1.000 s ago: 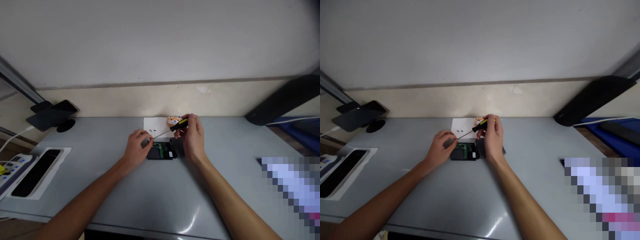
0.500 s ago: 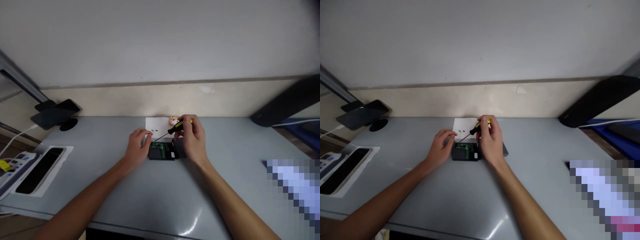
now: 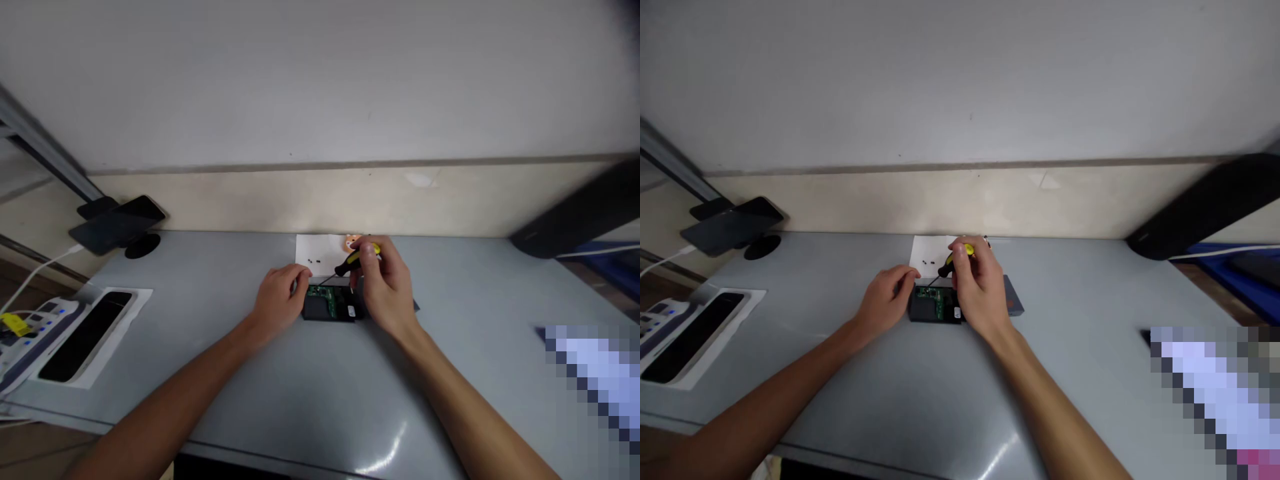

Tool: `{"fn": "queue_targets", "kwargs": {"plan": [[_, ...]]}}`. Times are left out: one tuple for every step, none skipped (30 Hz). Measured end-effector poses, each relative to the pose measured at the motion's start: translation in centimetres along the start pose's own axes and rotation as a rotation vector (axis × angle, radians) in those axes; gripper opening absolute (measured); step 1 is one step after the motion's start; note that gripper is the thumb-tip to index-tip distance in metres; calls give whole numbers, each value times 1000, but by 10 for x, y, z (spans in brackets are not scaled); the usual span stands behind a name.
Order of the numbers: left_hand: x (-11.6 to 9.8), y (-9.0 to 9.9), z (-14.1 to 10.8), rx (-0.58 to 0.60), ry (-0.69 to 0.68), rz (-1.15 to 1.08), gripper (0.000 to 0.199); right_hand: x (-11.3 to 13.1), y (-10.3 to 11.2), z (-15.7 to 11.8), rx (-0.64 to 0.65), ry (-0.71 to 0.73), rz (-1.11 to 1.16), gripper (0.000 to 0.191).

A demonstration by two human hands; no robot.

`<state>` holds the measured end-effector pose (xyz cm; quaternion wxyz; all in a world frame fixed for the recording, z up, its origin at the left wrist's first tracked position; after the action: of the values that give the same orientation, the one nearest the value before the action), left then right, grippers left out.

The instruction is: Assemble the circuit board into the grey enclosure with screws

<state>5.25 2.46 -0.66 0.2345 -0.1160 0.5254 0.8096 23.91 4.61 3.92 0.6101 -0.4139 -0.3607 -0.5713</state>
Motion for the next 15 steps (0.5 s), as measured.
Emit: {"fn": "queue_targets", "kwargs": {"plan": [[0, 0, 0, 3, 2, 6, 21, 0, 0, 0, -7, 0, 14, 32], [0, 0, 0, 8, 2, 12, 21, 0, -1, 0, -15, -1, 31, 31], [1, 0, 0, 17, -2, 19, 21, 0, -1, -1, -21, -1, 47, 31], [1, 0, 0, 28, -7, 24, 21, 0, -1, -1, -25, -1, 60, 31], [2, 0, 0, 38, -12, 30, 22, 0, -2, -2, -26, 0, 68, 30], [2, 0, 0, 45, -16, 35, 22, 1, -2, -2, -24, 1, 67, 30], [3, 0, 1, 48, -16, 37, 22, 1, -2, -2, -21, 1, 59, 29], [3, 1, 1, 51, -14, 37, 22, 1, -2, -2, -19, 4, 48, 29], [3, 1, 1, 52, -11, 33, 22, 1, -2, -3, -18, 8, 38, 29], [3, 1, 1, 51, -9, 27, 22, 1, -2, -3, -18, 12, 32, 28], [2, 2, 2, 52, -9, 21, 22, 1, -2, -3, -19, 16, 32, 28], [2, 2, 2, 51, -11, 15, 22, 1, -2, -3, -23, 19, 40, 27], [2, 2, 2, 49, -14, 14, 22, 1, -2, -2, -25, 20, 50, 26], [2, 2, 2, 47, -17, 16, 22, 1, -2, -2, -27, 18, 58, 26], [2, 2, 2, 44, -20, 22, 22, 0, -2, -2, -29, 16, 63, 26]]}}
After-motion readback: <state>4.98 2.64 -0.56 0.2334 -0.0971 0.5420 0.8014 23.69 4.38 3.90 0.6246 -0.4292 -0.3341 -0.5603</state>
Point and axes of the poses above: each hand's wrist, its own z-axis towards the middle knuckle, its own y-axis out of the back of the hand, x = y × z, the point moved 1 cm from there along z, towards the middle knuckle, and after that the axes turned 12 degrees about z, right-handed, at the moved point
